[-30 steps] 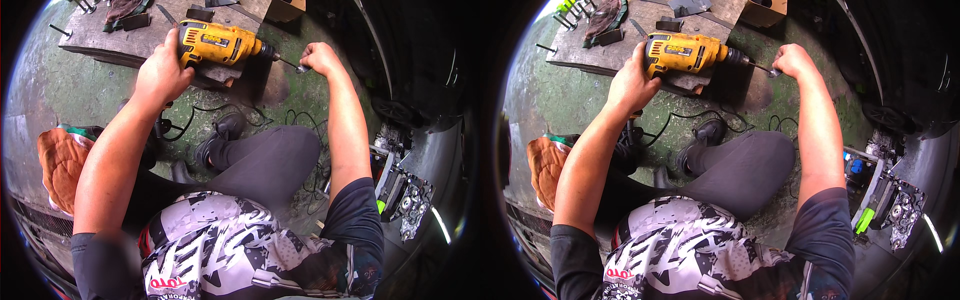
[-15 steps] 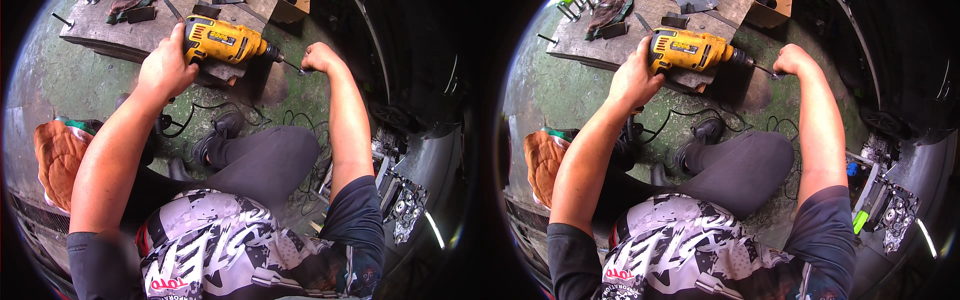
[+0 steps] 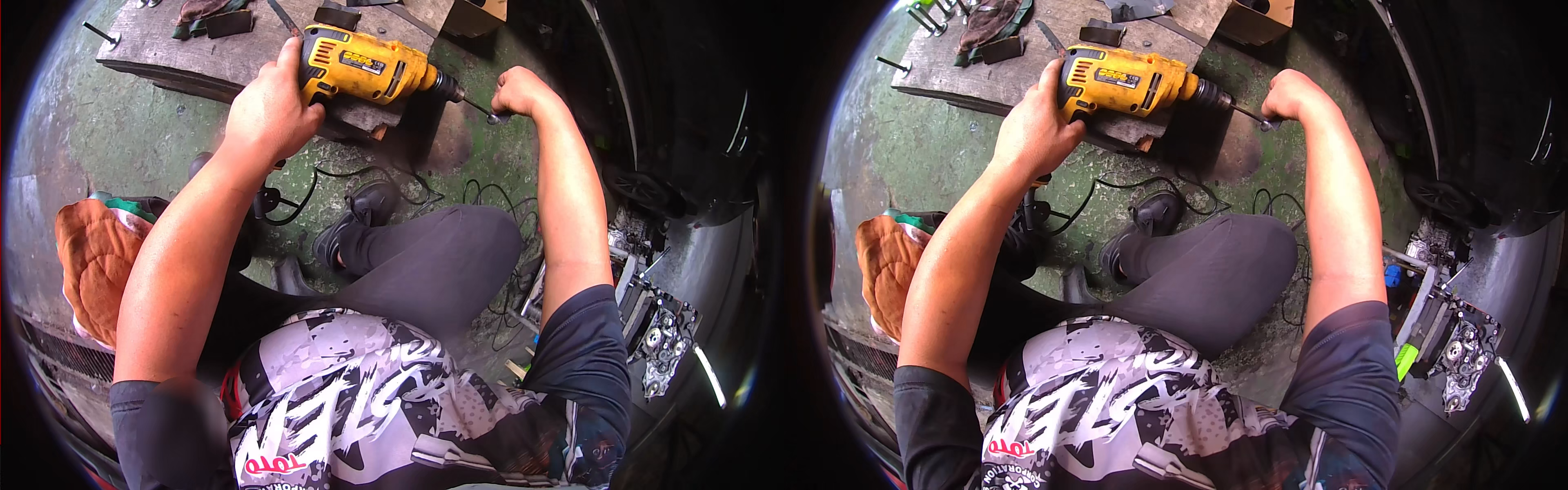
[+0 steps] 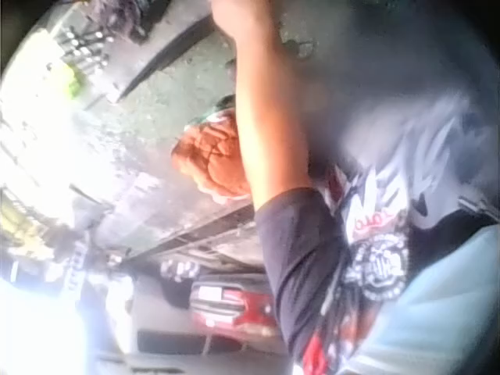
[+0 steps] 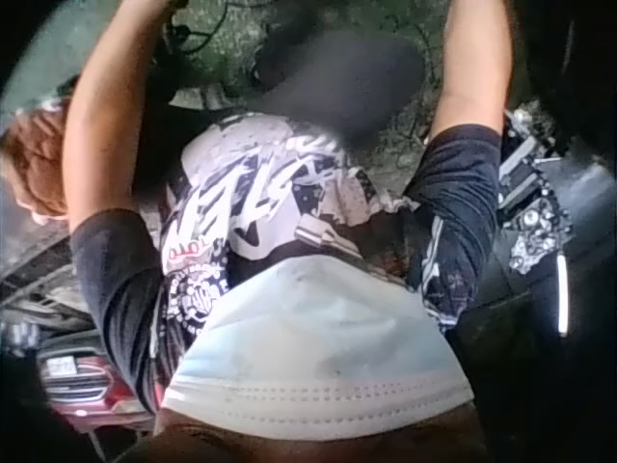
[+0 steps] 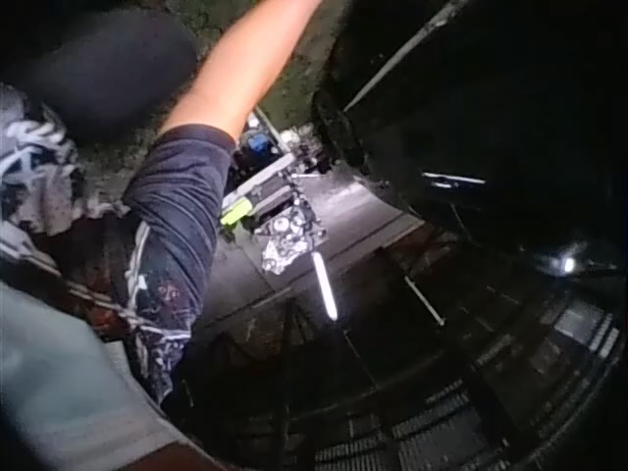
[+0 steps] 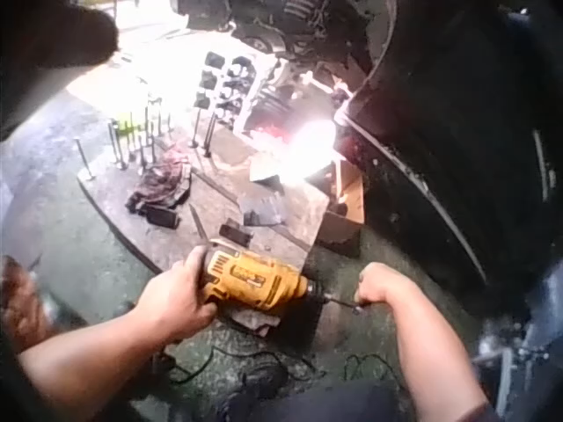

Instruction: Grinding and polishing a small circular metal part using a power drill with a grinding attachment.

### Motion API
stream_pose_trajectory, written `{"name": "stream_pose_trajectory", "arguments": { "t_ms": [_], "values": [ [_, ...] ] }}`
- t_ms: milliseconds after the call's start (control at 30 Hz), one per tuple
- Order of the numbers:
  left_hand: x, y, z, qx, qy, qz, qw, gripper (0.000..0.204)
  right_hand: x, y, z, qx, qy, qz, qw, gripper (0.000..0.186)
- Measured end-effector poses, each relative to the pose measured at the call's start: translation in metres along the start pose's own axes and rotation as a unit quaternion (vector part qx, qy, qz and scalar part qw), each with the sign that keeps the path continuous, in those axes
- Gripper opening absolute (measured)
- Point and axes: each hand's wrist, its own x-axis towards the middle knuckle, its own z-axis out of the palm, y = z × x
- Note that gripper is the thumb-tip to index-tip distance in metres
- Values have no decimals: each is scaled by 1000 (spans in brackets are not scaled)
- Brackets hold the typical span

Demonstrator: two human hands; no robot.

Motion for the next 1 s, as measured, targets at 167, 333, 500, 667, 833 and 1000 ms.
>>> {"name": "stream_pose_trajectory", "arguments": {
  "t_ms": [167, 333, 500, 667, 833, 1000],
  "values": [
    [0, 0, 0, 5, -3, -1, 1000, 89, 1, 1, 0, 1, -3, -2, 1000, 22],
    [0, -1, 0, 1, 1, 1, 1000, 89, -1, 1, -1, 9, -1, 6, 1000, 22],
    [0, 0, 0, 1, -1, -3, 1000, 89, -3, 2, -3, 25, -14, 15, 999, 27],
    [-1, 1, -1, 5, -1, -3, 1000, 89, 1, 5, 1, 30, -11, 8, 999, 26],
    [-1, -1, 0, 3, -4, -2, 1000, 89, -3, 23, 3, 101, 18, -3, 995, 25],
    [-1, -2, 2, 3, 0, 1, 1000, 89, -26, 67, 51, 500, 85, 10, 862, 21]
  ]
}}
